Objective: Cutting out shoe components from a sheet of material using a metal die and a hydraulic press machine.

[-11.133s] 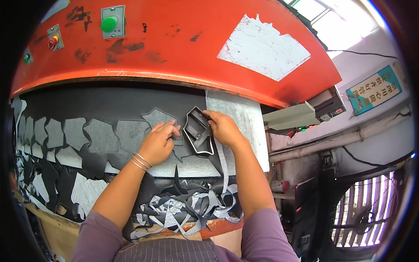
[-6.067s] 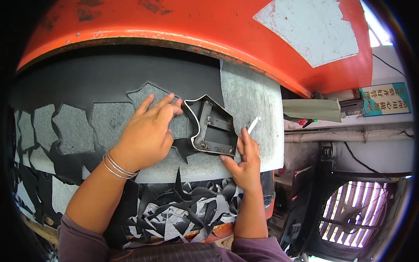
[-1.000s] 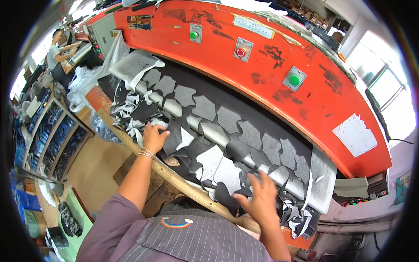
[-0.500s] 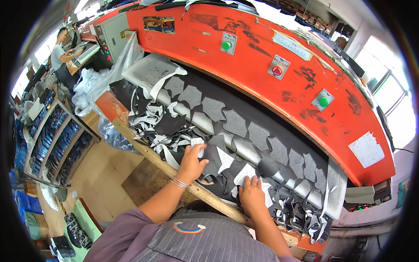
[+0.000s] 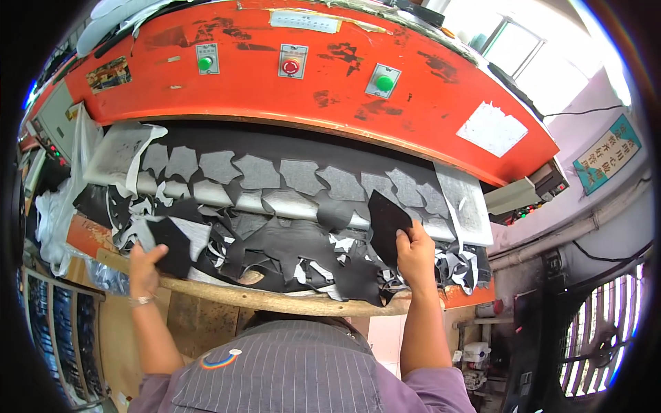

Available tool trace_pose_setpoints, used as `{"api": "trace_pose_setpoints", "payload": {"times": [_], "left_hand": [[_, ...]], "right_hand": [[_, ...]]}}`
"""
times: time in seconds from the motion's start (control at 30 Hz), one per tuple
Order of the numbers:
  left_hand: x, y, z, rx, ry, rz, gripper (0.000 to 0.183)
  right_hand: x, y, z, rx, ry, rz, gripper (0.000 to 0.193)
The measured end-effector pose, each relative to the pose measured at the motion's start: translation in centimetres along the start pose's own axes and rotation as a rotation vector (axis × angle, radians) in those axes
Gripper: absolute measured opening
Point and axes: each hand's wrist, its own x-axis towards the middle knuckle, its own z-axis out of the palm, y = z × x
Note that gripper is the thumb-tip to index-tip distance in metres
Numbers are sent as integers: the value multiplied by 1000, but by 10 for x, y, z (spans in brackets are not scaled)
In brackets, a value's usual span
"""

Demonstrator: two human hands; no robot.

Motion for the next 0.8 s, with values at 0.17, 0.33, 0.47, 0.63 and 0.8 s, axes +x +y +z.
{"api": "trace_pose_setpoints", "payload": {"times": [0.17, 0.33, 0.47, 0.63, 0.8], "left_hand": [[65, -8, -42, 101, 109, 74, 32], [99, -35, -32, 702, 166, 122, 37], [98, -41, -33, 870, 286, 178, 40], [89, -45, -29, 1032, 409, 392, 43], [106, -27, -40, 883, 174, 220, 37]], "right_hand": [[-11, -24, 10, 290, -470, 260, 18], [-21, 8, 14, -387, -450, 276, 40], [-30, -3, 16, -508, -437, 382, 43], [-20, 28, -8, -271, -273, 298, 31], [3, 20, -55, 214, -75, 252, 23]]}}
